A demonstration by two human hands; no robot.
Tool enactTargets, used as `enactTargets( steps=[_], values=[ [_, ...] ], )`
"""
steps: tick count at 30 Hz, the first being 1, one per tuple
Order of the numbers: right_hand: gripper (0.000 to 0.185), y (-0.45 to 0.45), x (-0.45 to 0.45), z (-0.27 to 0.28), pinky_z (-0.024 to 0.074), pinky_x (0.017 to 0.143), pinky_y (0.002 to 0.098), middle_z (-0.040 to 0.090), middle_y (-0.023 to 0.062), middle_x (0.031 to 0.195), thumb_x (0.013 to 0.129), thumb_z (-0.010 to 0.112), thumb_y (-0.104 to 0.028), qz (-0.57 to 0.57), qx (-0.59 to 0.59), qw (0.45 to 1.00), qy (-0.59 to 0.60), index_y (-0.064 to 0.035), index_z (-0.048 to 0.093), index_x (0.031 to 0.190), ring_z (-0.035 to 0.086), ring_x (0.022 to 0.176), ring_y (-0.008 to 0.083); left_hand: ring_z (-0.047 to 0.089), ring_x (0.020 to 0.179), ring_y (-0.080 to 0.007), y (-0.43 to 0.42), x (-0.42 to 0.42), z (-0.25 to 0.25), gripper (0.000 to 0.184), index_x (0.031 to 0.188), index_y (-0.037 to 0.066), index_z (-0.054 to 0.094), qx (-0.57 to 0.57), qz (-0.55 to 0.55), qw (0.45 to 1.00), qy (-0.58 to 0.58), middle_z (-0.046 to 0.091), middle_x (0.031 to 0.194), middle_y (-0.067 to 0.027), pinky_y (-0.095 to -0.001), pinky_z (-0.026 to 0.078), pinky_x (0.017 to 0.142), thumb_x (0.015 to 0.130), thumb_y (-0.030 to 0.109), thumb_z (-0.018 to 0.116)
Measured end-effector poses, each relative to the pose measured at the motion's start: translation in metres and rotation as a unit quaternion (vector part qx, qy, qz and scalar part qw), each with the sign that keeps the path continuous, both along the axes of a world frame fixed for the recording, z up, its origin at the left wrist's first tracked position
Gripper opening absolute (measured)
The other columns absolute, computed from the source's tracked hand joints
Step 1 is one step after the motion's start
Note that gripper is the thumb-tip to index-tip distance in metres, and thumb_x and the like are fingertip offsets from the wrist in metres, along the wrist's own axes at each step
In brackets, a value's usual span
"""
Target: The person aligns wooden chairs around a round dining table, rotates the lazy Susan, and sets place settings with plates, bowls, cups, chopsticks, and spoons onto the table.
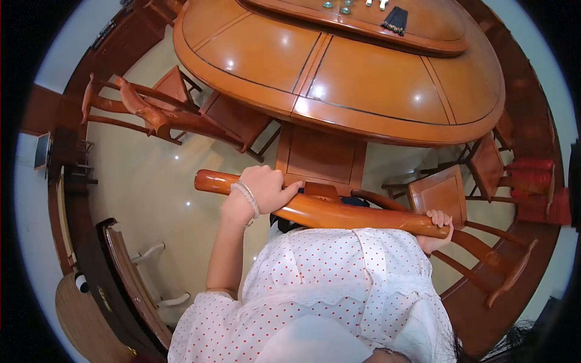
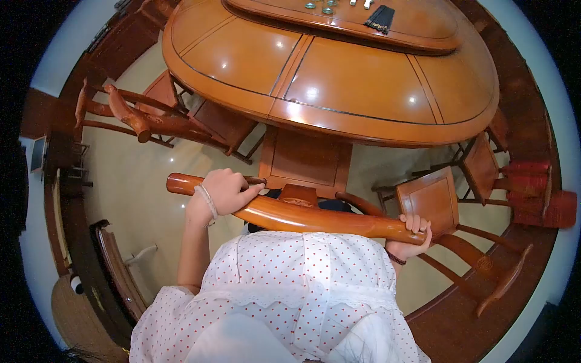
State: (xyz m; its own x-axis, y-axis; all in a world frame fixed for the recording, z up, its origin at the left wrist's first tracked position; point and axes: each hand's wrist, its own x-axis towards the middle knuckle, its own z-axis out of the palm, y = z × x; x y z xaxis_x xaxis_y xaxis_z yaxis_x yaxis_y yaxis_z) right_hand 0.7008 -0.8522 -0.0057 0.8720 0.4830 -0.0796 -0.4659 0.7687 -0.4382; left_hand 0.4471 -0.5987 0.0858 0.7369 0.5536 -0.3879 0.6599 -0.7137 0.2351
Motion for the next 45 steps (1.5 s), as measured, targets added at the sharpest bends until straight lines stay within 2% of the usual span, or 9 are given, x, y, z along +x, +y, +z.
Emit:
enactTargets(
  steps=[9,25,28,30,33,35,39,43,45],
  values=[
    [0.02,0.023,-0.005,-0.001,0.0331,0.063,0.0294,0.033,-0.0015,0.055,0.081,0.039,-0.021,-0.033,-0.007,0.999,-0.002,-0.0136,0.036,0.062,0.033,0.054,0.0113,0.055,0.06,-0.033,0.035,0.003,-0.007,0.042,0.078,0.01,0.067,-0.018,-0.023,0.999,0.024,0.056,0.058,-0.0183,-0.0387,0.045,0.061,0.082,0.043,0.041],
    [0.023,0.025,-0.002,-0.005,0.033,0.064,0.029,0.03,-0.0018,0.056,0.085,0.034,-0.022,0.016,0.079,0.996,-0.035,-0.0129,0.034,0.063,0.032,0.055,0.0113,0.05,0.048,-0.0325,0.044,0.0,-0.011,0.051,0.059,-0.003,0.058,-0.075,-0.017,0.993,-0.086,0.046,0.049,-0.021,-0.0378,0.04,0.05,0.08,0.042,0.047],
    [0.025,0.032,-0.011,0.004,0.0352,0.063,0.0307,0.027,0.0003,0.057,0.084,0.035,-0.026,-0.068,-0.024,0.996,-0.055,-0.0112,0.032,0.064,0.03,0.054,0.0128,0.044,0.041,-0.0293,0.044,-0.001,-0.016,0.049,0.058,-0.006,0.054,-0.103,-0.003,0.987,-0.124,0.041,0.046,-0.0202,-0.0361,0.037,0.046,0.08,0.038,0.049],
    [0.025,0.022,-0.009,0.004,0.0399,0.067,0.0321,0.045,0.0046,0.066,0.084,0.035,-0.026,-0.041,-0.135,0.985,-0.099,-0.0068,0.045,0.072,0.045,0.064,0.0161,0.052,0.057,-0.0364,0.045,0.004,-0.008,0.049,0.066,-0.002,0.061,-0.1,0.025,0.992,-0.07,0.049,0.055,-0.0225,-0.0377,0.041,0.054,0.079,0.043,0.047],
    [0.031,0.003,-0.02,-0.018,0.044,0.069,0.0299,0.059,0.0098,0.08,0.085,0.038,-0.027,-0.138,-0.336,0.932,-0.01,-0.0003,0.054,0.084,0.056,0.075,0.0179,0.053,0.05,-0.0322,0.047,-0.002,-0.019,0.046,0.065,-0.003,0.06,-0.107,0.044,0.984,-0.138,0.048,0.051,-0.0211,-0.036,0.041,0.051,0.08,0.039,0.049],
    [0.029,-0.049,-0.024,-0.069,0.0449,0.067,0.0269,0.06,0.0086,0.083,0.087,0.042,-0.025,0.083,-0.447,0.869,-0.197,0.0011,0.054,0.086,0.056,0.072,0.0152,0.052,0.045,-0.0261,0.04,-0.005,-0.023,0.046,0.062,-0.004,0.06,-0.051,0.086,0.965,-0.244,0.048,0.047,-0.0179,-0.0341,0.04,0.048,0.081,0.037,0.05],
    [0.021,-0.119,-0.097,-0.066,0.0451,0.074,0.0261,0.06,0.0102,0.086,0.086,0.049,-0.016,0.182,-0.475,0.826,-0.241,0.0013,0.052,0.098,0.057,0.082,0.0154,0.051,0.044,-0.0188,-0.007,0.002,-0.015,0.036,0.058,-0.001,0.056,0.179,0.126,0.883,-0.416,0.054,0.051,-0.0115,-0.0269,0.04,0.047,0.085,0.02,0.048],
    [0.02,-0.242,-0.166,-0.062,0.0438,0.074,0.0241,0.06,0.0091,0.088,0.085,0.049,-0.012,0.125,-0.564,0.812,-0.079,0.0029,0.053,0.098,0.056,0.086,0.0136,0.052,0.05,-0.0184,-0.105,0.057,-0.006,0.022,0.064,0.0,0.056,0.115,0.01,0.761,-0.638,0.054,0.057,-0.0101,-0.0275,0.041,0.05,0.081,0.013,0.052],
    [0.019,-0.321,-0.198,-0.083,0.0439,0.074,0.0251,0.06,0.0096,0.088,0.085,0.049,-0.012,0.077,-0.556,0.827,-0.028,0.0021,0.052,0.099,0.056,0.084,0.0146,0.054,0.051,-0.0197,-0.163,0.084,-0.001,0.013,0.068,0.002,0.058,0.111,-0.088,0.838,-0.528,0.056,0.061,-0.0102,-0.0273,0.042,0.051,0.078,0.01,0.055]
  ],
)
